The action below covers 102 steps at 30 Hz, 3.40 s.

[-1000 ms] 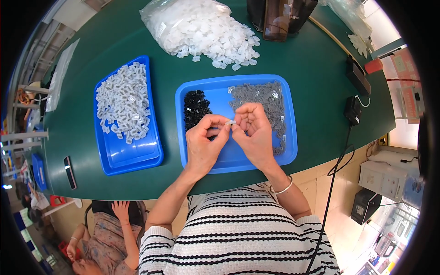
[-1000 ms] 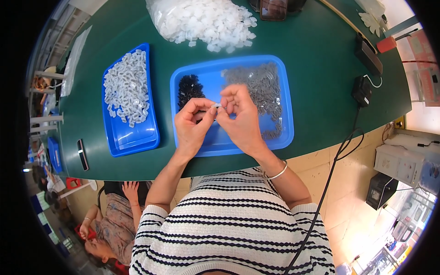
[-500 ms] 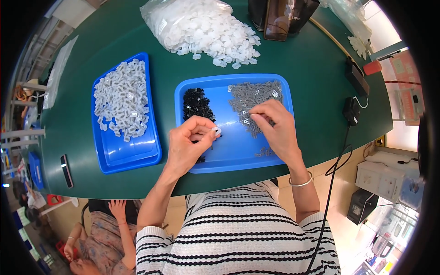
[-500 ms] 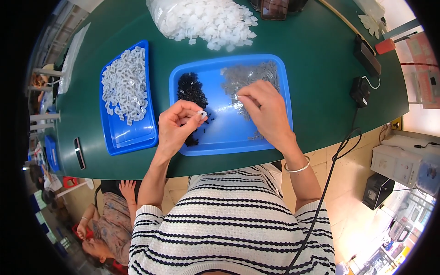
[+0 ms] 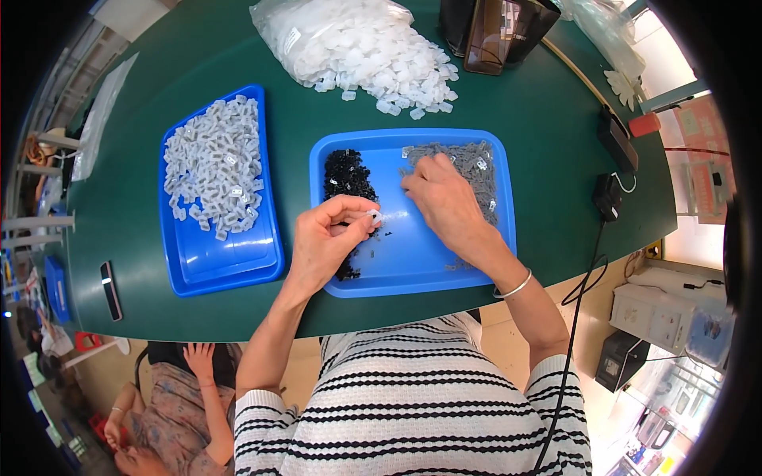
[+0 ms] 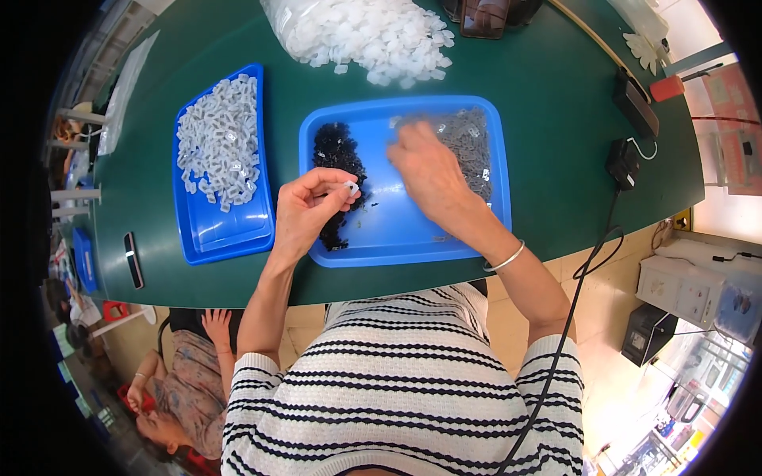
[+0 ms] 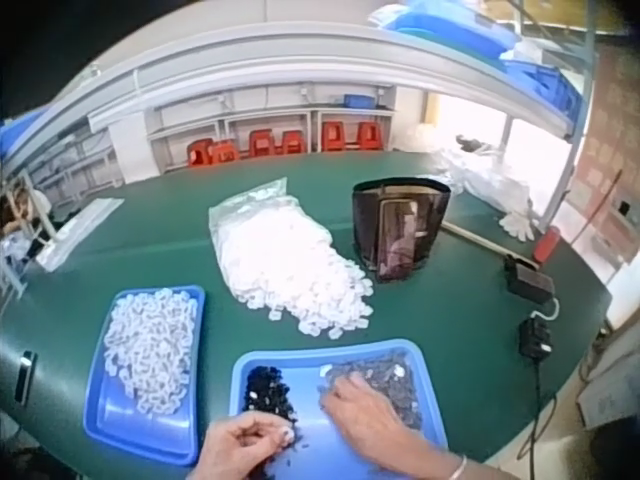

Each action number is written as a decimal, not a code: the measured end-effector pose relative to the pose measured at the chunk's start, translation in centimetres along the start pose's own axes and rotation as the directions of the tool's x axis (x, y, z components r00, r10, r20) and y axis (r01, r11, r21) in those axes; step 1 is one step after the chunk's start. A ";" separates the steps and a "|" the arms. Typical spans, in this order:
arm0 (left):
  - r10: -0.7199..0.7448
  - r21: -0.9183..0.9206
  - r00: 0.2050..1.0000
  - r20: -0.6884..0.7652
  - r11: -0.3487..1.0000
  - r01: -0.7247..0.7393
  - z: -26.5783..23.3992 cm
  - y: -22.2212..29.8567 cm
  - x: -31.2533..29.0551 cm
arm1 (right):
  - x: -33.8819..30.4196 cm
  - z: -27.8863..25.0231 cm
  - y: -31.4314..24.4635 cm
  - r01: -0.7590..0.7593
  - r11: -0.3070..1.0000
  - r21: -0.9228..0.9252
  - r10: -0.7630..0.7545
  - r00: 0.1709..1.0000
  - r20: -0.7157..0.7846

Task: The person sorts small plastic and rubber components by hand, taking them from a central blue tray and placing them into separate piles in a sorting tray based on color or type.

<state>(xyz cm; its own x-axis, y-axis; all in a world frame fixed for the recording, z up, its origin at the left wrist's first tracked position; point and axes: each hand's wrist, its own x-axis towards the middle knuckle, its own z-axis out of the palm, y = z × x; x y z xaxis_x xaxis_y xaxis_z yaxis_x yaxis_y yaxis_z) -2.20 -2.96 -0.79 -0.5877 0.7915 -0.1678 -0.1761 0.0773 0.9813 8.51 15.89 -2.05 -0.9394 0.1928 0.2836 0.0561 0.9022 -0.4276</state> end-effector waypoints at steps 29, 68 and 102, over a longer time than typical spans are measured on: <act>-0.057 0.020 0.998 -0.036 0.998 0.058 3.2 1.1 0.8 | -2.7 -0.6 -2.0 -0.328 0.304 0.894 0.415 0.891 0.185; 0.242 0.165 0.898 -0.366 0.967 -0.194 -3.6 2.0 0.1 | -2.2 -0.5 -1.7 -0.078 0.880 0.469 0.086 0.996 0.003; 0.536 0.915 0.795 0.284 0.095 -0.391 -4.4 2.0 17.6 | -3.7 -2.9 -1.7 -0.447 0.305 0.841 0.283 0.886 0.368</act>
<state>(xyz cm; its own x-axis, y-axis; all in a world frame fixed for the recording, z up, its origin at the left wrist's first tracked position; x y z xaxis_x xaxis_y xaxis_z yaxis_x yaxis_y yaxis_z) -16.35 8.44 -2.18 -0.3372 0.8427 0.4198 0.9361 0.2525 0.2450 12.93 14.75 0.14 -0.9405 0.2846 -0.1859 0.1524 -0.1358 -0.9789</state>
